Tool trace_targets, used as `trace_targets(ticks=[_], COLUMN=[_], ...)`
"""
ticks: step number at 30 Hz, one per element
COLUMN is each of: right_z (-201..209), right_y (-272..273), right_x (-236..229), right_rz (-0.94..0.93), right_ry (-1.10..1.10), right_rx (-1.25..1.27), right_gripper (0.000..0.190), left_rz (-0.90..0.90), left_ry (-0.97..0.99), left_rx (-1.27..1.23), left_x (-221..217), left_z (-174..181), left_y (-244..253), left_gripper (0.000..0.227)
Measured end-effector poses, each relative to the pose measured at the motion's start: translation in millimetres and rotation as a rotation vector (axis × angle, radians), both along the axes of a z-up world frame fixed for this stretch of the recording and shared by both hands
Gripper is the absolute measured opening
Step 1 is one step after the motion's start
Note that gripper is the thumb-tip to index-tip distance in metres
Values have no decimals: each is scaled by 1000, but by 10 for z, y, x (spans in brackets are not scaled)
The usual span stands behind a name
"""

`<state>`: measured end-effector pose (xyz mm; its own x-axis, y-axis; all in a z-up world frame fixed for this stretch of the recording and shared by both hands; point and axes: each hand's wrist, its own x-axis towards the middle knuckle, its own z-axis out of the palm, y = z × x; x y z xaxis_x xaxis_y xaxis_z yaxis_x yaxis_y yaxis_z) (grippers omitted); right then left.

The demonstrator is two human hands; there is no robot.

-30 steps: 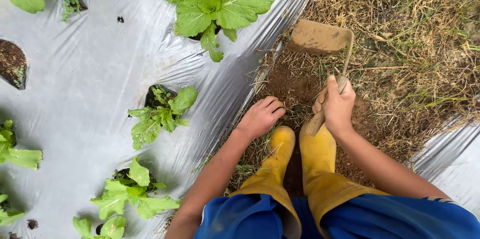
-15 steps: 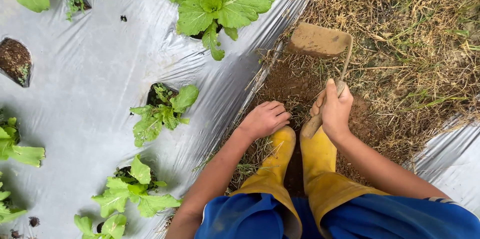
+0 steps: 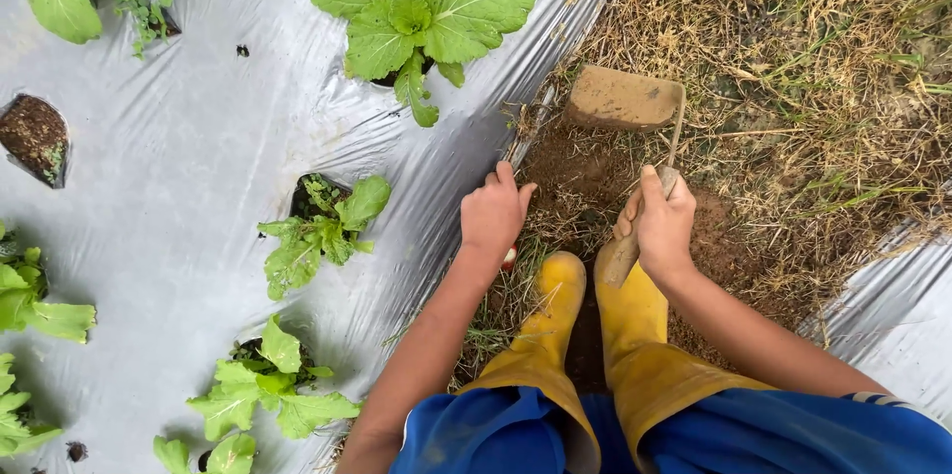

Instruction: Using a hand hoe to loosen soil and manually pulling weeds from a garden bed.

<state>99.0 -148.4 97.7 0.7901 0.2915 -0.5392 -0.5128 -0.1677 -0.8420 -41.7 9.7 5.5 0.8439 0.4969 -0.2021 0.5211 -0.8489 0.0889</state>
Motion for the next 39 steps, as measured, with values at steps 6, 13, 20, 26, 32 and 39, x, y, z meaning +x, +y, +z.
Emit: trace_targets(ticks=[6, 13, 20, 26, 32, 39], right_z=[-329, -133, -187, -204, -89, -81], right_y=[-209, -85, -112, -132, 19, -248], right_x=[-303, 76, -191, -128, -67, -311], right_rz=[123, 13, 96, 127, -23, 340], right_ry=[96, -9, 16, 85, 49, 139], right_rx=[-59, -17, -50, -77, 1, -148], right_gripper=[32, 31, 36, 46, 38, 46], left_rz=[-60, 23, 156, 117, 50, -344], left_ry=[205, 102, -109, -63, 26, -143], left_rx=[26, -191, -341, -433, -418, -345], left_x=[143, 123, 108, -161, -157, -46], left_z=[-470, -540, -611, -341, -114, 64], left_y=[-66, 19, 29, -335, -338, -200], left_gripper=[42, 33, 29, 28, 33, 28])
